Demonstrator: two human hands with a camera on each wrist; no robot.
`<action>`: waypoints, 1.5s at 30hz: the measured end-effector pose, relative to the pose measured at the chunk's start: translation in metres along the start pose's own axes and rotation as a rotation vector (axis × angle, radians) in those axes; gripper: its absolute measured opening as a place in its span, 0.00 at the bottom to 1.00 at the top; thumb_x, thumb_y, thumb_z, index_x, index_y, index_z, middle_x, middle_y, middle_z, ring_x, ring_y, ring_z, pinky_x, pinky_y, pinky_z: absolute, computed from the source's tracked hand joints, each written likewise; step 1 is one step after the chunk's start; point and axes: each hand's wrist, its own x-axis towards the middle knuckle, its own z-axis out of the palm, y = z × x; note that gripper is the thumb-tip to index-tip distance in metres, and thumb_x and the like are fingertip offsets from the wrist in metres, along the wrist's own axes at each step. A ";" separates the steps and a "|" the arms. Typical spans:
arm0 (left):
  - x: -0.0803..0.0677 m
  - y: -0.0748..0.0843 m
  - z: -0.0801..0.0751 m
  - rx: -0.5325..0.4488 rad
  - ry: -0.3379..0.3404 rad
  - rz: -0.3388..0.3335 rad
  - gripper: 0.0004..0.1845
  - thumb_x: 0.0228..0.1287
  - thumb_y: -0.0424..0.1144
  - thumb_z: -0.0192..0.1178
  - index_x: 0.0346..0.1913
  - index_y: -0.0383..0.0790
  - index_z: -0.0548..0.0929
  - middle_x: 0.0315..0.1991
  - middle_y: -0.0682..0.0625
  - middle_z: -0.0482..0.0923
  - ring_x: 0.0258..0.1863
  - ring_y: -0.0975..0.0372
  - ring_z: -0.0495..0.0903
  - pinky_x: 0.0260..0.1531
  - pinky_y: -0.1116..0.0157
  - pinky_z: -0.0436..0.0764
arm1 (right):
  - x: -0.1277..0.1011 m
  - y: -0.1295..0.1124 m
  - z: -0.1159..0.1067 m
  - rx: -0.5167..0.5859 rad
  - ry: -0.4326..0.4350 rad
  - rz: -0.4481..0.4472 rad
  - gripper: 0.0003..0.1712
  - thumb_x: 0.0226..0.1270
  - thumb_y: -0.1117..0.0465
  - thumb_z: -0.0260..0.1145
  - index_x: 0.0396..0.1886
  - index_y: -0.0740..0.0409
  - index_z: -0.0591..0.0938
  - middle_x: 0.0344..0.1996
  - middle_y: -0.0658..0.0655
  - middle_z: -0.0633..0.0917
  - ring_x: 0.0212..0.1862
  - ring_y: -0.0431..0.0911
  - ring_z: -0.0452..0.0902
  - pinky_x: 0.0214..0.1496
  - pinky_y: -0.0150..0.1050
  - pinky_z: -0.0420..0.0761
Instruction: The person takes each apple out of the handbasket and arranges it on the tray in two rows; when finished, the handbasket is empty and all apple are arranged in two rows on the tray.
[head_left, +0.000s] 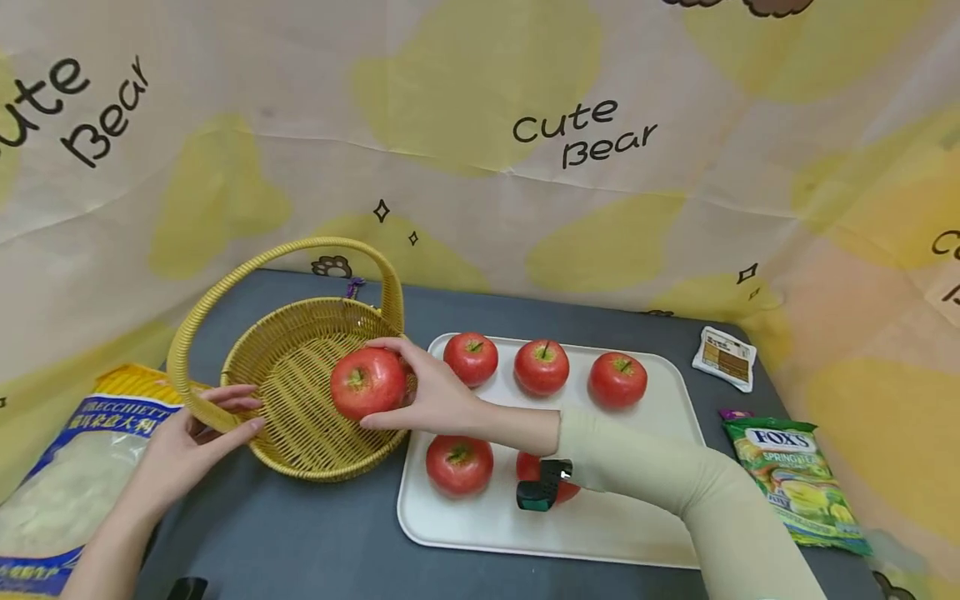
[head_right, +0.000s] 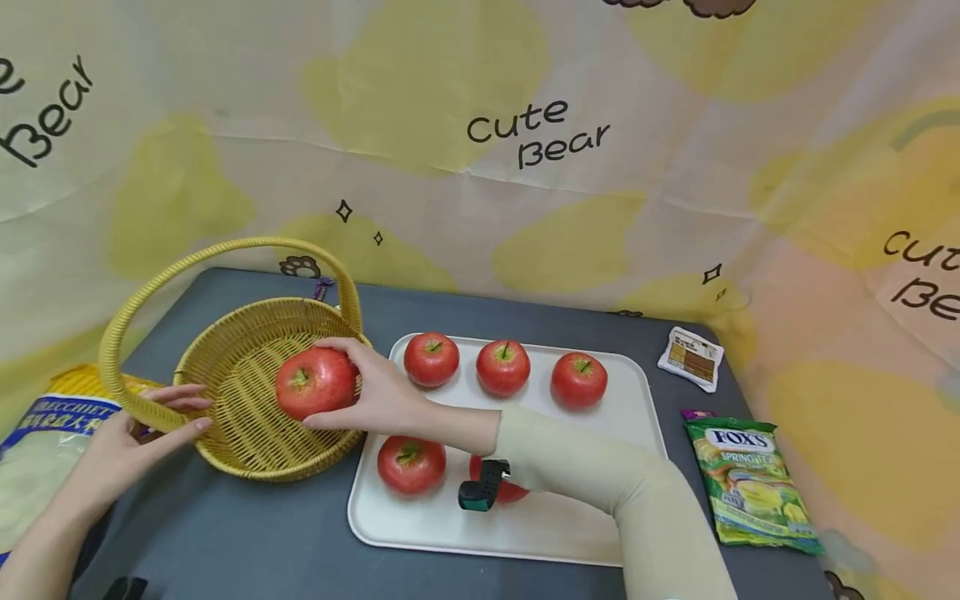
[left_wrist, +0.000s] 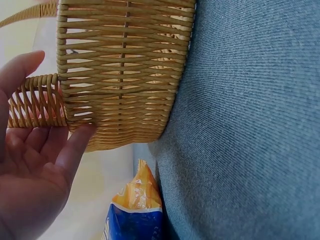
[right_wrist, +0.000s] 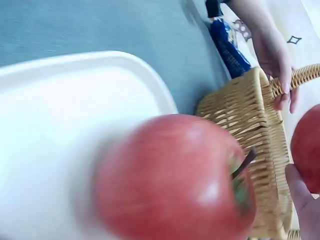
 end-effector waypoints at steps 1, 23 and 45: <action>0.000 0.000 -0.001 -0.001 -0.003 -0.001 0.23 0.64 0.37 0.66 0.61 0.39 0.76 0.44 0.61 0.84 0.46 0.78 0.77 0.39 0.82 0.73 | -0.007 0.000 -0.004 0.040 0.011 0.025 0.48 0.48 0.51 0.80 0.68 0.37 0.65 0.54 0.42 0.76 0.54 0.35 0.73 0.48 0.36 0.80; 0.000 -0.011 -0.021 0.019 0.007 -0.010 0.22 0.62 0.34 0.67 0.59 0.45 0.78 0.42 0.69 0.82 0.45 0.81 0.76 0.38 0.83 0.72 | -0.156 0.039 -0.105 0.150 0.398 0.383 0.41 0.56 0.61 0.74 0.66 0.56 0.63 0.60 0.60 0.72 0.62 0.55 0.67 0.54 0.46 0.79; 0.000 -0.013 -0.025 0.011 0.039 -0.013 0.22 0.62 0.34 0.67 0.59 0.40 0.78 0.43 0.71 0.82 0.46 0.82 0.74 0.39 0.85 0.71 | -0.243 0.099 -0.114 -0.057 0.309 0.395 0.45 0.50 0.57 0.78 0.65 0.52 0.63 0.58 0.54 0.74 0.58 0.45 0.70 0.54 0.34 0.75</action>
